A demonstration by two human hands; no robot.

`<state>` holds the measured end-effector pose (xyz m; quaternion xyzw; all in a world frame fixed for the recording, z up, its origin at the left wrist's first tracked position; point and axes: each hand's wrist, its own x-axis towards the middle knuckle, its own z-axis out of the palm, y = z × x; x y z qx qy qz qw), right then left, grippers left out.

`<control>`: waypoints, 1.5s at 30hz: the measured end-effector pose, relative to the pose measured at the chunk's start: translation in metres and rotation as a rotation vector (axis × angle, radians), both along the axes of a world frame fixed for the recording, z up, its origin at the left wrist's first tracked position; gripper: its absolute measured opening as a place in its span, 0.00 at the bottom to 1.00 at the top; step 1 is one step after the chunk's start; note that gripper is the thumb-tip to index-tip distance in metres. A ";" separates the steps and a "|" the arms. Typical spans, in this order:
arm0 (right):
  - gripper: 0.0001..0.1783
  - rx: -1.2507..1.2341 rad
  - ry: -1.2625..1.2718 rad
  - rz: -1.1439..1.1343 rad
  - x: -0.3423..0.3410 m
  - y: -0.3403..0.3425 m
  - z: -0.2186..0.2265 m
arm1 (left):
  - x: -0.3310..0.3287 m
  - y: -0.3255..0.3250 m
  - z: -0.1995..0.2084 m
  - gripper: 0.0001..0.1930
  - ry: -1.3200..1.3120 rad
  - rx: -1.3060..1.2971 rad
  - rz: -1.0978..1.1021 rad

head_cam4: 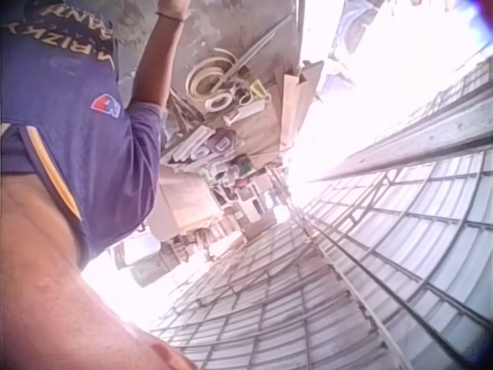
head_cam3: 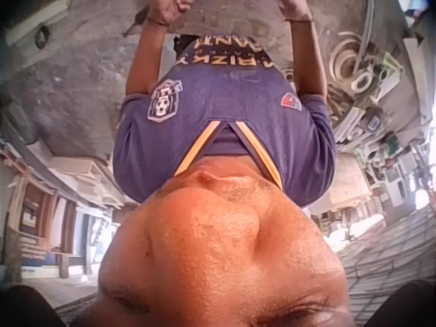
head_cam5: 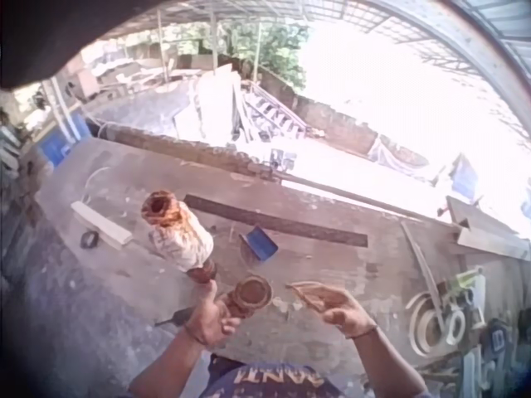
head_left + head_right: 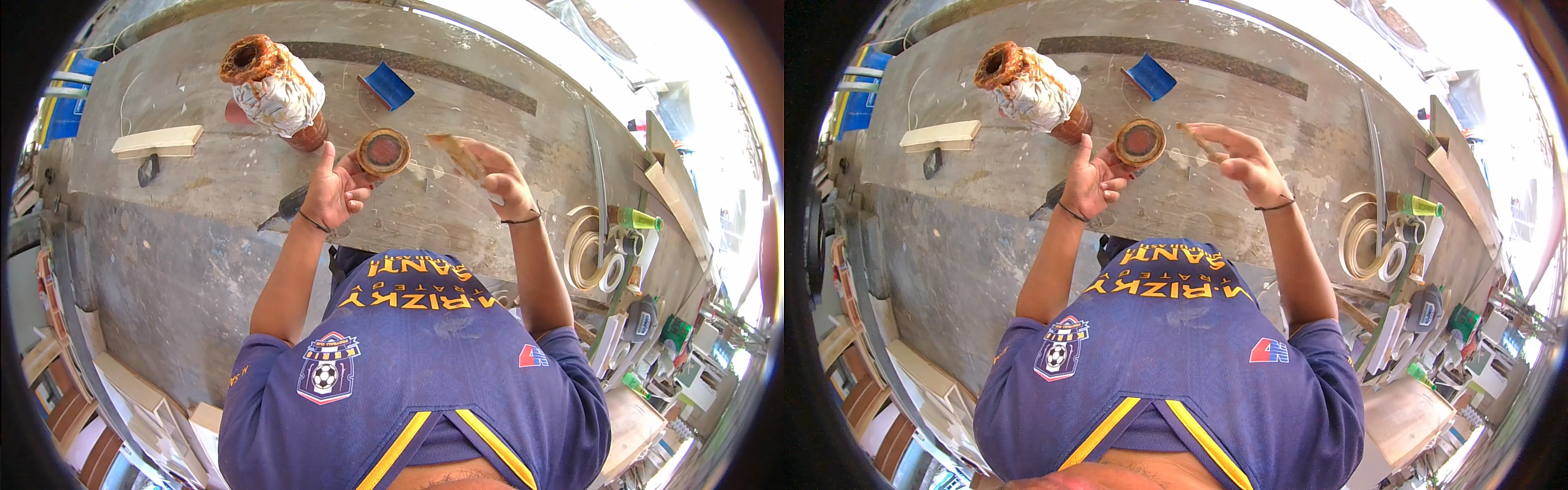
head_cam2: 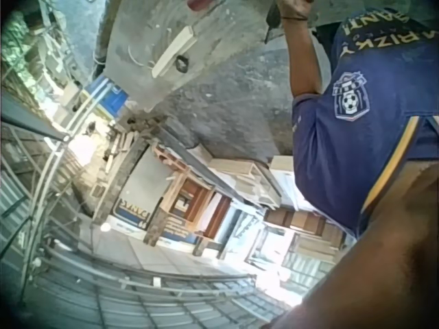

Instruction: The person applies adhesive from a small container onto a flat wooden board and then picks up a larger curved wooden panel to check its fit or placement.

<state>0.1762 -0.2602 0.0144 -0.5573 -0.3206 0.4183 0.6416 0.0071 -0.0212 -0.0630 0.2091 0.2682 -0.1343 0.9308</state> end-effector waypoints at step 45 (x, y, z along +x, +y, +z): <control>0.33 -0.678 -1.483 0.546 -0.026 0.014 0.012 | 0.019 0.020 0.007 0.45 -0.009 0.219 -0.249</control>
